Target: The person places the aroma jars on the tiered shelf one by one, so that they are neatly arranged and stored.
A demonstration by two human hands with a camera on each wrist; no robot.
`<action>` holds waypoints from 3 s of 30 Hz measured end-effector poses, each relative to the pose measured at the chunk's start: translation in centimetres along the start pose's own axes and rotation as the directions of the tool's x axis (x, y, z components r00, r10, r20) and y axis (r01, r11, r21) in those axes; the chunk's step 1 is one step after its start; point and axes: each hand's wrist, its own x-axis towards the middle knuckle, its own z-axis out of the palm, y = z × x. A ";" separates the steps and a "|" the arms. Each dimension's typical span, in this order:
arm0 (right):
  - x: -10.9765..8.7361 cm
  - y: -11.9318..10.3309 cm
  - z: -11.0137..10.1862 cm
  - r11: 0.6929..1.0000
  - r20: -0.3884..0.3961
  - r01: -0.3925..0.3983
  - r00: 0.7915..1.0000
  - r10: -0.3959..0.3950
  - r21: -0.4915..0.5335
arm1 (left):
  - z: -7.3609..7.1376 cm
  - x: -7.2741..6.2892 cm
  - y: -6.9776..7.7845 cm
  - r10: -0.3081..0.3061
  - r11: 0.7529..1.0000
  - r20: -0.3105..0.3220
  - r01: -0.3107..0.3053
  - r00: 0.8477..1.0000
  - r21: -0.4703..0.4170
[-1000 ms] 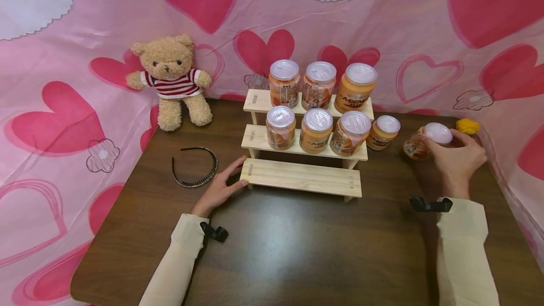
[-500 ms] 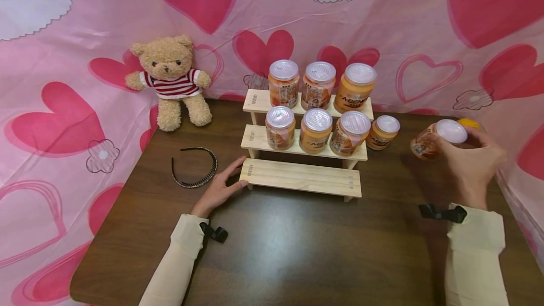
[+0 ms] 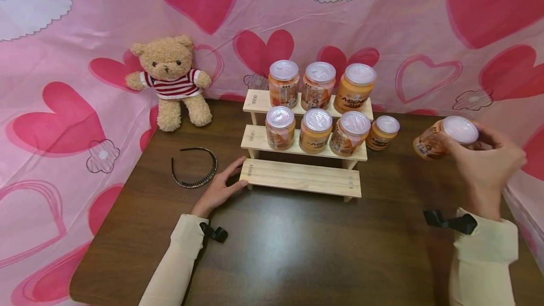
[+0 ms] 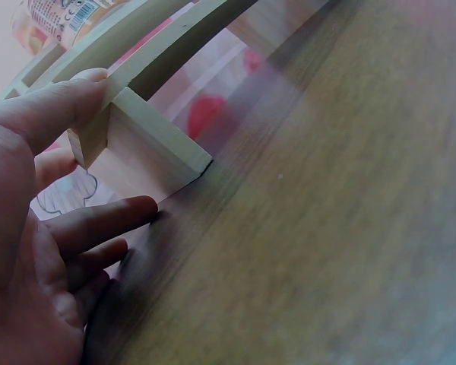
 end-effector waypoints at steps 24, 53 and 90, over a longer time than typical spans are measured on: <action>-2.9 -5.0 -2.0 0.997 0.094 0.044 0.994 -0.050 0.060 | -0.2 -0.1 1.5 -0.048 0.999 0.013 0.048 0.999 -0.009; -8.5 -8.4 -0.5 0.915 0.391 0.365 0.827 -0.404 0.174 | -0.4 -0.5 3.1 -0.031 0.999 0.021 0.031 0.999 -0.012; -14.6 -7.1 8.3 0.880 0.634 0.450 0.640 -0.435 0.149 | -0.1 0.1 -0.4 0.013 1.000 0.004 -0.013 1.000 -0.016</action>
